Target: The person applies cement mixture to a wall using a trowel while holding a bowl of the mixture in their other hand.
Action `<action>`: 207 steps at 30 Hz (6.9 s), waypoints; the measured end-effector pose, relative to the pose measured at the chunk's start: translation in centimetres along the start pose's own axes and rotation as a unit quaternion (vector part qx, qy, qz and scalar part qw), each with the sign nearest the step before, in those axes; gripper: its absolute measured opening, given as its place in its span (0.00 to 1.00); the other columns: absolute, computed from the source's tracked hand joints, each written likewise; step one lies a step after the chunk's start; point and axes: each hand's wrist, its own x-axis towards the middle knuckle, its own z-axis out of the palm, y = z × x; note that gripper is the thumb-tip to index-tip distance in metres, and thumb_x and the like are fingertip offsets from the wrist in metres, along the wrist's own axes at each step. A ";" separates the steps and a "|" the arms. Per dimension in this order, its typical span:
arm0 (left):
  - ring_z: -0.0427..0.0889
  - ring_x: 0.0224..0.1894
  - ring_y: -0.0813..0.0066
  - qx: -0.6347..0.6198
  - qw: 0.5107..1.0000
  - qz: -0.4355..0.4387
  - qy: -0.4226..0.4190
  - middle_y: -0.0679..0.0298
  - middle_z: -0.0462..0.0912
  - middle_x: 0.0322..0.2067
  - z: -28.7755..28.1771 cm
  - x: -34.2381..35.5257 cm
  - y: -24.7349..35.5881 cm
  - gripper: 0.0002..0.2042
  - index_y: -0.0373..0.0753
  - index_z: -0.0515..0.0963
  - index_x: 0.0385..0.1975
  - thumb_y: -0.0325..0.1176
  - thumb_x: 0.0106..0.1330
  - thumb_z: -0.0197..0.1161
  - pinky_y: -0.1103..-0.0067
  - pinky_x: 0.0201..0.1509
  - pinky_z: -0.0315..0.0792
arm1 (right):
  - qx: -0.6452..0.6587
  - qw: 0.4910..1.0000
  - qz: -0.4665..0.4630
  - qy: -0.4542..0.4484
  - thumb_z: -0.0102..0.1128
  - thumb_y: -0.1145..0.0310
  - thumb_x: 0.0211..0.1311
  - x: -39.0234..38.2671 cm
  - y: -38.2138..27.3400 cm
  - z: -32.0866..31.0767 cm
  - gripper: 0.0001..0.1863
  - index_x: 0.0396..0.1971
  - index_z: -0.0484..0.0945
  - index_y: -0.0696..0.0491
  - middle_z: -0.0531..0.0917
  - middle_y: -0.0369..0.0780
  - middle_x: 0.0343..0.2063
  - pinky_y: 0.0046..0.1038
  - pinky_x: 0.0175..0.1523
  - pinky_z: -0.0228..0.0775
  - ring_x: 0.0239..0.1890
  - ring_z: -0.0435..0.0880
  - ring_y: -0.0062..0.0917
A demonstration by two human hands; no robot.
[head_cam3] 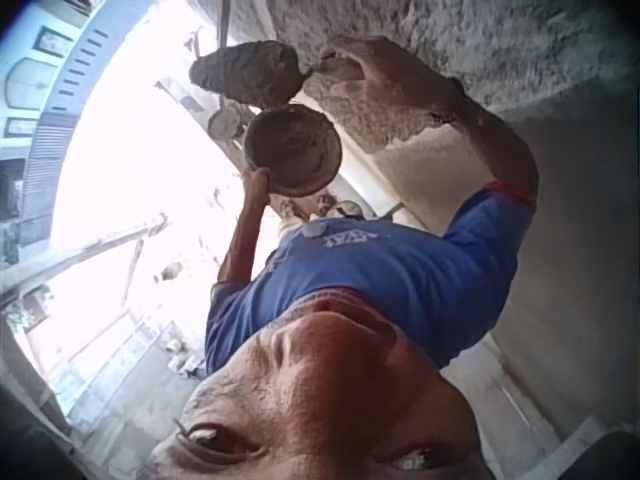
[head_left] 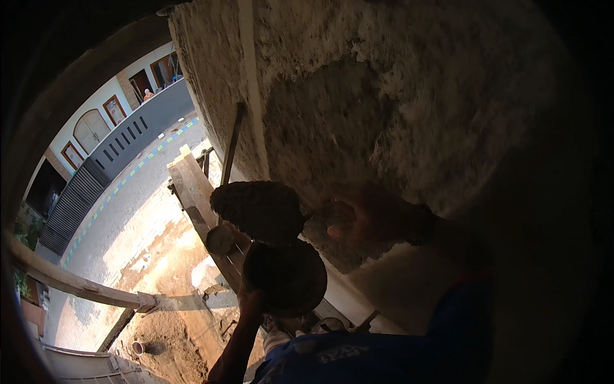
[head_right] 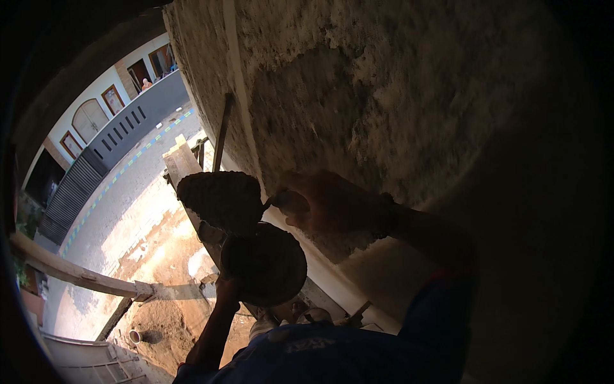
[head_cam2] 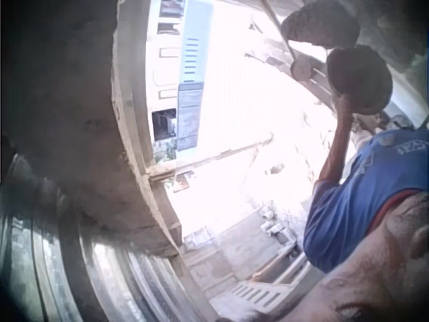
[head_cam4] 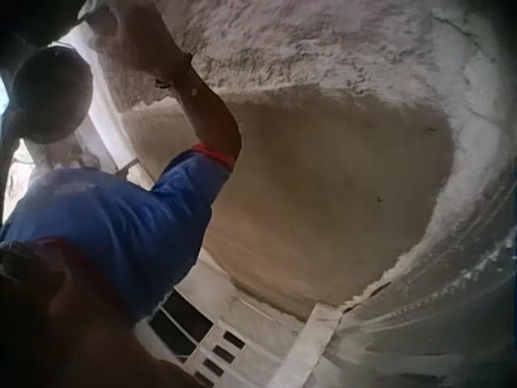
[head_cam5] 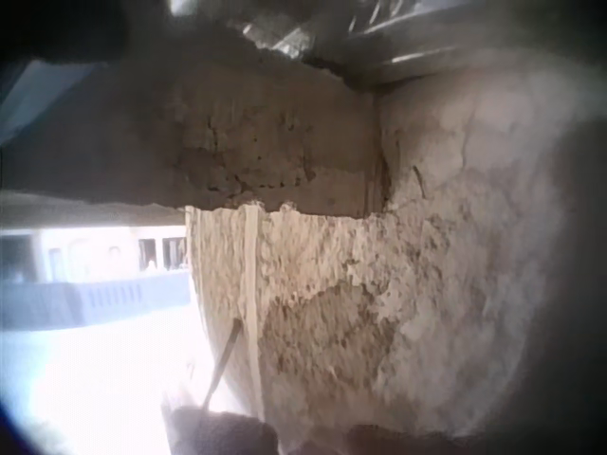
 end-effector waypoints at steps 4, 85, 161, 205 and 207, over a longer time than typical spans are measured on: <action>0.81 0.32 0.72 0.019 1.000 0.004 0.022 0.61 0.81 0.35 -1.7 0.2 -0.9 0.25 0.35 0.73 0.51 0.24 0.47 0.59 0.77 0.34 0.76 | -0.047 0.990 -0.121 0.047 0.68 0.64 0.55 3.1 -1.6 -4.2 0.17 0.41 0.76 0.56 0.82 0.44 0.29 0.31 0.36 0.76 0.31 0.85 0.30; 0.82 0.32 0.68 0.005 0.998 0.059 -0.029 0.58 0.81 0.35 1.3 0.8 -0.7 0.26 0.31 0.72 0.51 0.22 0.46 0.56 0.75 0.35 0.77 | -0.351 0.931 0.068 -0.074 0.55 0.67 0.58 -5.0 12.5 19.3 0.06 0.32 0.73 0.51 0.77 0.44 0.26 0.37 0.33 0.76 0.30 0.82 0.38; 0.77 0.21 0.81 0.130 0.944 -0.029 -0.303 0.66 0.78 0.25 11.2 4.4 4.2 0.15 0.34 0.75 0.42 0.24 0.53 0.56 0.84 0.21 0.71 | 0.136 0.906 0.381 -0.122 0.58 0.61 0.61 -15.0 11.2 24.0 0.14 0.43 0.77 0.53 0.77 0.37 0.49 0.32 0.42 0.76 0.50 0.78 0.32; 0.75 0.26 0.82 0.044 0.984 0.037 -0.171 0.67 0.79 0.30 6.9 2.0 -0.3 0.18 0.35 0.75 0.48 0.25 0.54 0.59 0.82 0.27 0.72 | -0.037 0.952 0.304 0.008 0.60 0.66 0.56 -17.8 10.2 9.6 0.24 0.54 0.71 0.55 0.78 0.48 0.46 0.36 0.54 0.71 0.49 0.79 0.42; 0.79 0.32 0.78 0.103 0.979 -0.013 -0.174 0.63 0.80 0.35 7.6 2.1 0.8 0.24 0.32 0.74 0.52 0.20 0.50 0.54 0.82 0.35 0.75 | -0.158 0.948 0.274 -0.025 0.58 0.64 0.58 -17.8 11.7 14.5 0.18 0.48 0.74 0.51 0.78 0.42 0.43 0.34 0.50 0.73 0.45 0.78 0.37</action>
